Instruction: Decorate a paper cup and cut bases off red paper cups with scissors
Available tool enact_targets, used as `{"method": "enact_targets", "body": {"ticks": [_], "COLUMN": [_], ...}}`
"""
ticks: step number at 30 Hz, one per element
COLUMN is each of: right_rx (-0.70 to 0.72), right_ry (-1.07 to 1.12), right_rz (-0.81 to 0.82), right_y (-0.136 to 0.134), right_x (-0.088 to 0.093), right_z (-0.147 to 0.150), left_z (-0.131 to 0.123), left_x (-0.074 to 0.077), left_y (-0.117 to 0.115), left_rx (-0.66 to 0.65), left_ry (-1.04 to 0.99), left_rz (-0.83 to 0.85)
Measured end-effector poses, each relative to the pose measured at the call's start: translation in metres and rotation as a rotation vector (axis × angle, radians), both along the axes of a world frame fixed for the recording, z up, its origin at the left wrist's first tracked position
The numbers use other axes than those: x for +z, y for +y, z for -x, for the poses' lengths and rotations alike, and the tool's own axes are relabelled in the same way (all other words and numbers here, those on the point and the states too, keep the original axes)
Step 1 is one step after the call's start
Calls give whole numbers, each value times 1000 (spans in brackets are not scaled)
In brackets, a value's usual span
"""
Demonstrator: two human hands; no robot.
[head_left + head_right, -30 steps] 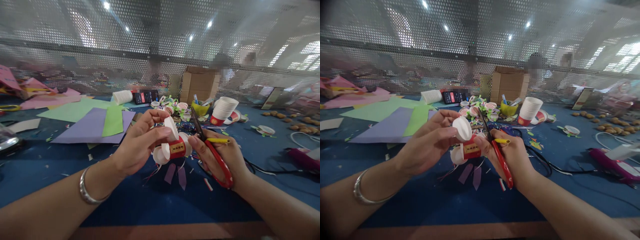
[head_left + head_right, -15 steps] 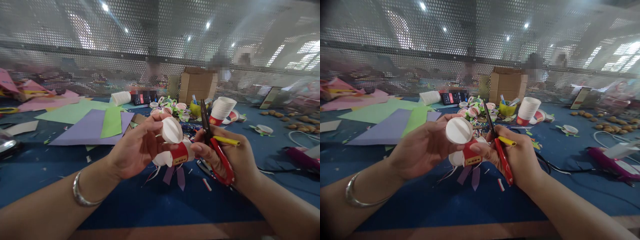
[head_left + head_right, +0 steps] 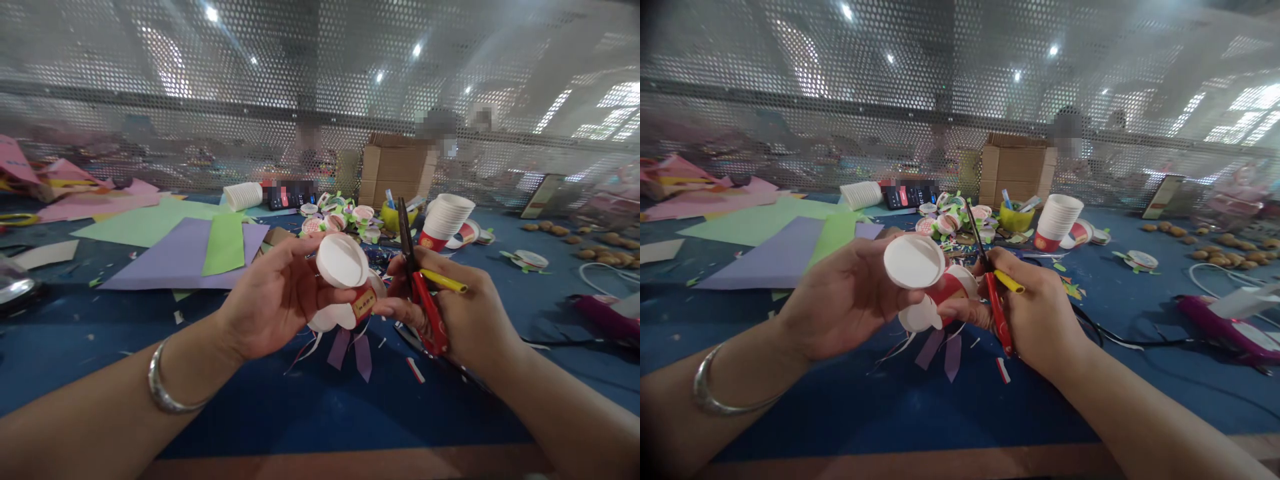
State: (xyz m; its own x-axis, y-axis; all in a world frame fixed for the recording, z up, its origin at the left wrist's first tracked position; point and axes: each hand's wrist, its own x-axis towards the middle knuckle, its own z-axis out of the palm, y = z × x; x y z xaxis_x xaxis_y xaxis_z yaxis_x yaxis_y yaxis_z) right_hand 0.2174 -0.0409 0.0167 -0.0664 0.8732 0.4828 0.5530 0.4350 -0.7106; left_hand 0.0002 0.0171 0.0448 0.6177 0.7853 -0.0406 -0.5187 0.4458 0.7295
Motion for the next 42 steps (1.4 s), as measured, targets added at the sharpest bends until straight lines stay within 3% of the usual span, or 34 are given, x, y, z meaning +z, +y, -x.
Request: {"method": "enact_targets", "body": {"ticks": [9,16,31,42], "right_rx": [-106,-105,-178,-164], "right_ry": [-472,-575,-643,-684], "right_rz": [-108,-191,-353,-308], "right_y": [3,3,-2,-2], "right_x": [13,9,10,7], "right_z": [6,5,3,-2], "left_z": [0,1,3,6], "left_x": [-4,-12,-9,-12], "left_y": [1,3,2,6], "left_rx": [-35,-188,-204,-286], "left_ry": [-29,29,86,73], "left_rz": [-82,-105,-92,-44]}}
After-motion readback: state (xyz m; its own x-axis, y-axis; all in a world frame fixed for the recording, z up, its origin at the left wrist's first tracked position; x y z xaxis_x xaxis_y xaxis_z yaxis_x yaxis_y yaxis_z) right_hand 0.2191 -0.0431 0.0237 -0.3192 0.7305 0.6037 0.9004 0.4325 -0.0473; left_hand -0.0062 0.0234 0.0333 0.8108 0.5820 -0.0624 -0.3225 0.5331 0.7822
